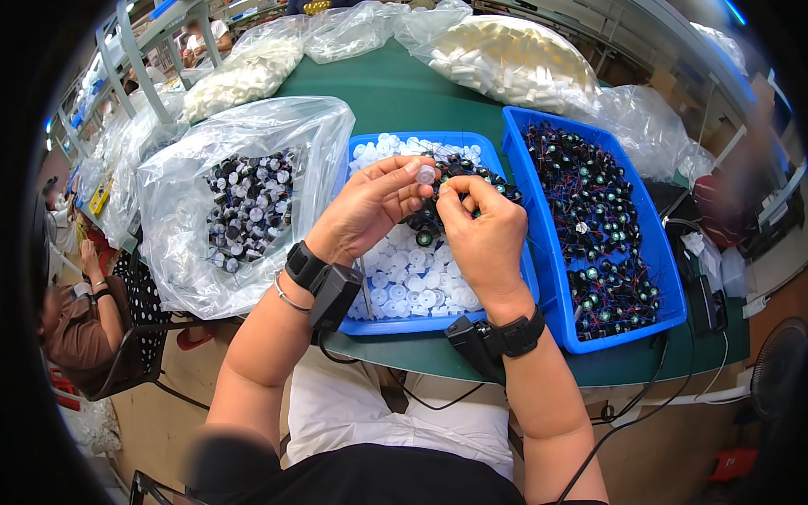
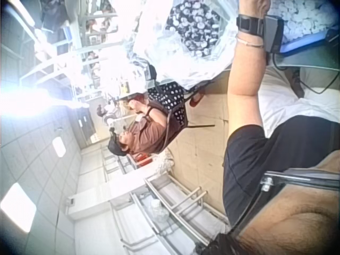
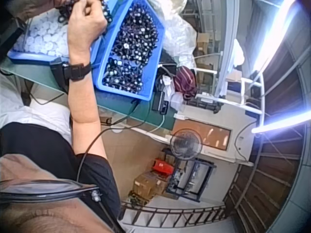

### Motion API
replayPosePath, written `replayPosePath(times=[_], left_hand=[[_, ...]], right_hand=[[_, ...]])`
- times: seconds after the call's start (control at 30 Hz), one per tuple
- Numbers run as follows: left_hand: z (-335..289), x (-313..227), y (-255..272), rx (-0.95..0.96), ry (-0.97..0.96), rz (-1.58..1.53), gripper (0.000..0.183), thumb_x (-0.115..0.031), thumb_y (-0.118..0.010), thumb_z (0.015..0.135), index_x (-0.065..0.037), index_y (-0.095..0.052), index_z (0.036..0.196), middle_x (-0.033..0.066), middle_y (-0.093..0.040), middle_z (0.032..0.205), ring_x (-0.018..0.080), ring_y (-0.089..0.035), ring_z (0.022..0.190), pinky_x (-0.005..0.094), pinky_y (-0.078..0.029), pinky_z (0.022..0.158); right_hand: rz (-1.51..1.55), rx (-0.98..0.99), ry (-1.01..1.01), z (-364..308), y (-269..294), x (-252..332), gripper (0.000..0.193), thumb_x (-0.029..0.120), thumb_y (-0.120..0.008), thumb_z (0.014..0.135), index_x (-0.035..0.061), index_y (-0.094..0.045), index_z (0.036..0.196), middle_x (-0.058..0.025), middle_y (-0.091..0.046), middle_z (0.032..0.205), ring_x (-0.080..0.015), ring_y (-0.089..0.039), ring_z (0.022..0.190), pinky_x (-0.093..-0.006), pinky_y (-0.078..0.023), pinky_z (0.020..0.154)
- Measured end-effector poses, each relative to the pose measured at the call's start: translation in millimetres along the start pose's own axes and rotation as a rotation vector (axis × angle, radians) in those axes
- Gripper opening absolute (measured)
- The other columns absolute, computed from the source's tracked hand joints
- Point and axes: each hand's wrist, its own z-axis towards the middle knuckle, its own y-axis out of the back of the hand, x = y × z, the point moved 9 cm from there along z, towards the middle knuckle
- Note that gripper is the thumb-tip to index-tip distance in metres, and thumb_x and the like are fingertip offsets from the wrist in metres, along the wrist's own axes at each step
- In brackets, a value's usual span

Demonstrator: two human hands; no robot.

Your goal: The person repeatedly picks small white plastic caps and black electronic modules with wires from blue trays, inserts the modules into the caps, and places the assembled units back into a tray. The process is performed one at a time by hand.

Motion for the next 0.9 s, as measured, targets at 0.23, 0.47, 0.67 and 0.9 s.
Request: replayPosePath(times=[0.23,0.47,0.67,0.9], left_hand=[[-0.6,0.4,-1.3,-0.004,0.002,0.067,0.026,-0.018,-0.062,0.093,-0.002,-0.061,0.112,0.0038,-0.065,0.098,0.0111,-0.063,0.087,0.0227,-0.051,0.075],[-0.9,1.0,-1.8,-0.011,0.007,0.063,0.027,-0.019,-0.063,0.092,-0.001,-0.061,0.112,0.0037,-0.064,0.095,0.0108,-0.063,0.086,0.0225,-0.051,0.074],[-1.9,0.3,-4.5,0.003,0.011,0.072,0.026,-0.019,-0.063,0.093,-0.002,-0.061,0.112,0.0040,-0.064,0.095,0.0106,-0.062,0.086,0.0228,-0.051,0.074],[0.4,1.4,-4.7,0.029,-0.004,0.113,0.026,-0.018,-0.063,0.092,-0.002,-0.061,0.112,0.0040,-0.064,0.097,0.0108,-0.063,0.087,0.0229,-0.050,0.075]], right_hand=[[-0.009,0.002,-0.005,-0.3,0.9,1.6,0.004,0.005,-0.067,0.081,0.0014,-0.069,0.082,0.0015,-0.048,0.050,-0.0025,-0.042,0.048,-0.0235,-0.033,0.043],[-0.012,0.015,0.031,-1.1,-2.1,4.4,0.004,0.006,-0.067,0.082,0.0017,-0.068,0.082,0.0012,-0.048,0.051,-0.0031,-0.043,0.047,-0.0229,-0.034,0.043],[-0.025,0.003,0.031,-0.4,-1.2,3.3,0.004,0.006,-0.066,0.082,0.0021,-0.068,0.083,0.0000,-0.050,0.052,-0.0051,-0.046,0.047,-0.0245,-0.035,0.044],[-0.078,0.022,0.081,0.1,-2.4,4.1,0.006,0.008,-0.066,0.084,0.0024,-0.067,0.084,-0.0033,-0.054,0.055,-0.0104,-0.051,0.047,-0.0273,-0.038,0.045]])
